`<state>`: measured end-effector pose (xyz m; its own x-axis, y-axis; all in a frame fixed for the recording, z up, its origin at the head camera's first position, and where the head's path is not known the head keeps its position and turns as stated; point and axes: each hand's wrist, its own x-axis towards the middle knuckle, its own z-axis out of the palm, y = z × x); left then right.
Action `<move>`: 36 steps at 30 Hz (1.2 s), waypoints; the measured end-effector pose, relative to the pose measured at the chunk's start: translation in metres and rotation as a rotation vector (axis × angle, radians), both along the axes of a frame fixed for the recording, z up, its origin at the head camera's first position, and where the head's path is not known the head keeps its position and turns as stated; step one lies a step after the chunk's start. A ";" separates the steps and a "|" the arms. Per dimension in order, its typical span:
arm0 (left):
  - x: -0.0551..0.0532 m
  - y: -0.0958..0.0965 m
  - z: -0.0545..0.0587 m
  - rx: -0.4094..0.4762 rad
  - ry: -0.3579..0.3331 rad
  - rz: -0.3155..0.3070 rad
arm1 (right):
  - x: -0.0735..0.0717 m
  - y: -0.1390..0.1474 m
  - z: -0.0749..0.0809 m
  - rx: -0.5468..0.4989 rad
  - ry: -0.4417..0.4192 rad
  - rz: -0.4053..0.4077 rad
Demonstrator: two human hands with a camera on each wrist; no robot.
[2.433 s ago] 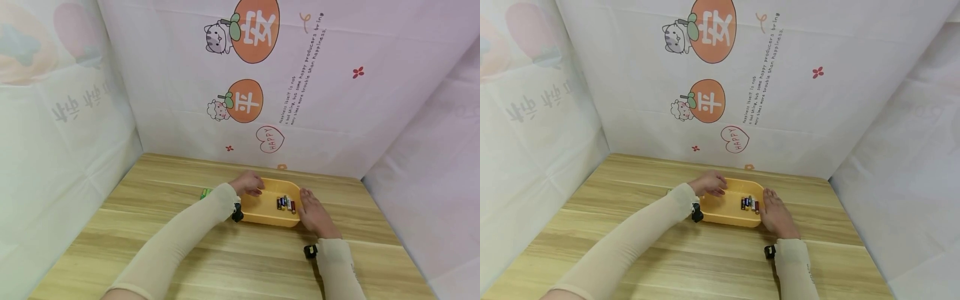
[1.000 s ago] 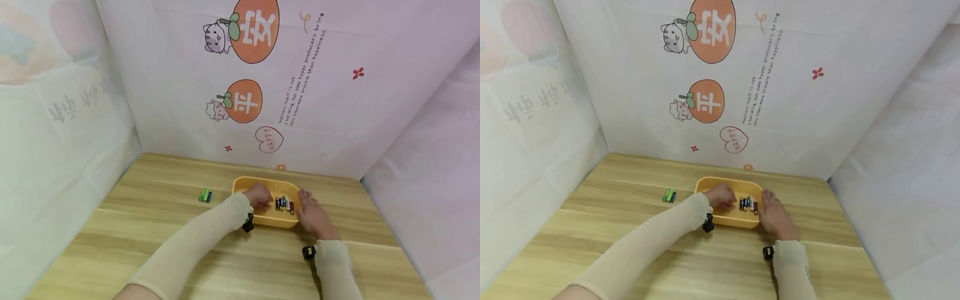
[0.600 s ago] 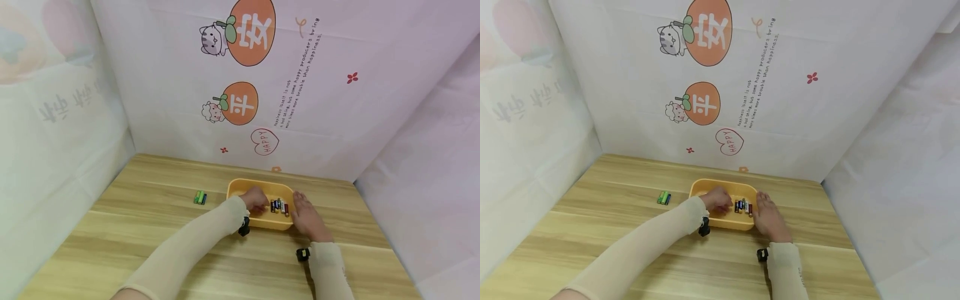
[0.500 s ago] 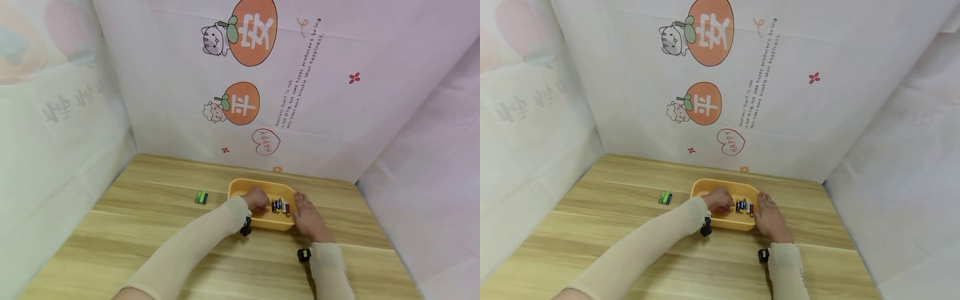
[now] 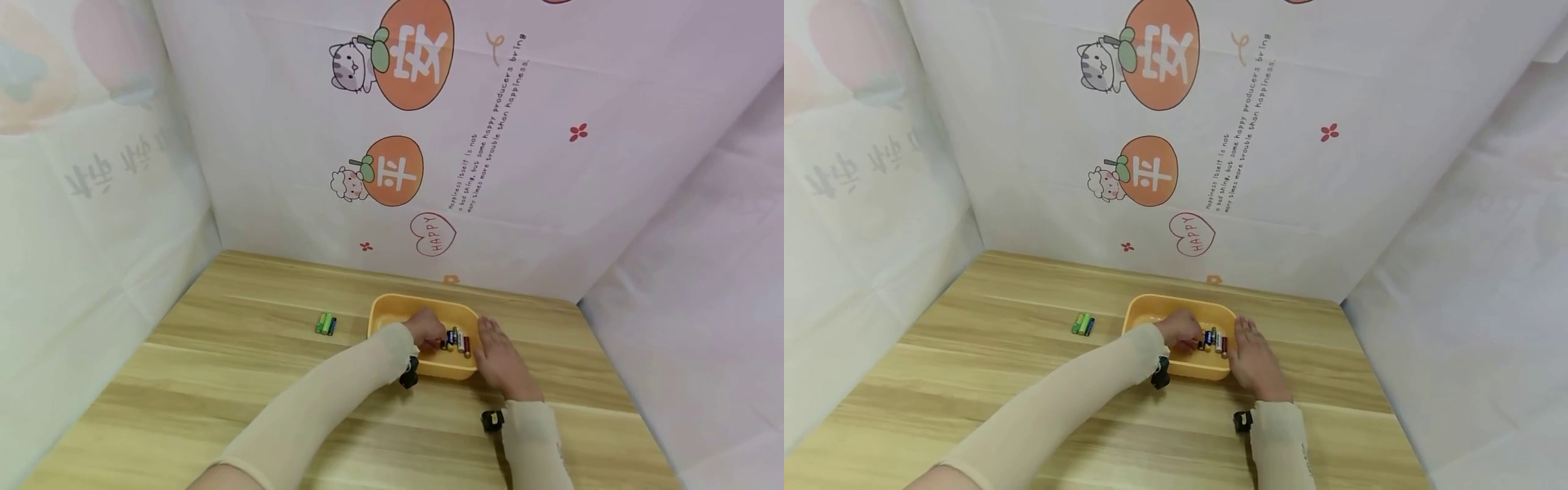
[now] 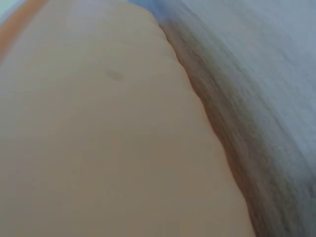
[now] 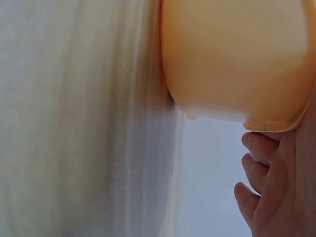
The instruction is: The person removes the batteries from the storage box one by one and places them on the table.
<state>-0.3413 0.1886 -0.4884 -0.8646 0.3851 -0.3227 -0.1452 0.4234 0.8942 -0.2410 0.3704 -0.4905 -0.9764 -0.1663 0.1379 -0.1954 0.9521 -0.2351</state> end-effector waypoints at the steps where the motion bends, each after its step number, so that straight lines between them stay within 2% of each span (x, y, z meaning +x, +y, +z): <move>1: -0.001 0.000 0.000 -0.008 0.004 0.001 | 0.000 0.000 0.000 0.004 0.003 0.002; 6: -0.006 0.002 -0.008 -0.075 0.044 0.000 | -0.001 -0.002 0.001 0.003 0.008 0.006; 8: -0.006 0.003 -0.007 -0.104 0.063 -0.017 | 0.000 -0.003 0.002 -0.003 0.005 0.002; 14: 0.006 -0.003 0.001 -0.187 0.113 -0.054 | 0.003 -0.007 0.001 -0.010 0.009 -0.002; 17: 0.007 -0.005 0.003 -0.210 0.122 -0.067 | 0.003 -0.006 0.002 -0.010 0.020 -0.002; 20: 0.005 -0.007 0.005 -0.277 0.171 -0.102 | 0.003 -0.006 0.004 -0.008 0.017 -0.002; 24: 0.000 -0.007 0.001 -0.379 0.230 -0.195 | 0.004 -0.005 0.004 -0.012 0.000 -0.006; 29: -0.002 -0.010 0.002 -0.396 0.237 -0.243 | 0.003 -0.004 0.002 -0.008 0.003 -0.013; 33: -0.001 -0.016 0.005 -0.399 0.239 -0.247 | 0.003 -0.004 0.001 -0.008 0.010 -0.016; 36: 0.003 -0.021 0.009 -0.372 0.224 -0.222 | 0.001 -0.005 0.001 -0.003 0.016 -0.014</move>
<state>-0.3385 0.1673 -0.4791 -0.8384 0.4625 -0.2885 0.1640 0.7188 0.6756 -0.2398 0.3658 -0.4892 -0.9762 -0.1522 0.1545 -0.1860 0.9541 -0.2349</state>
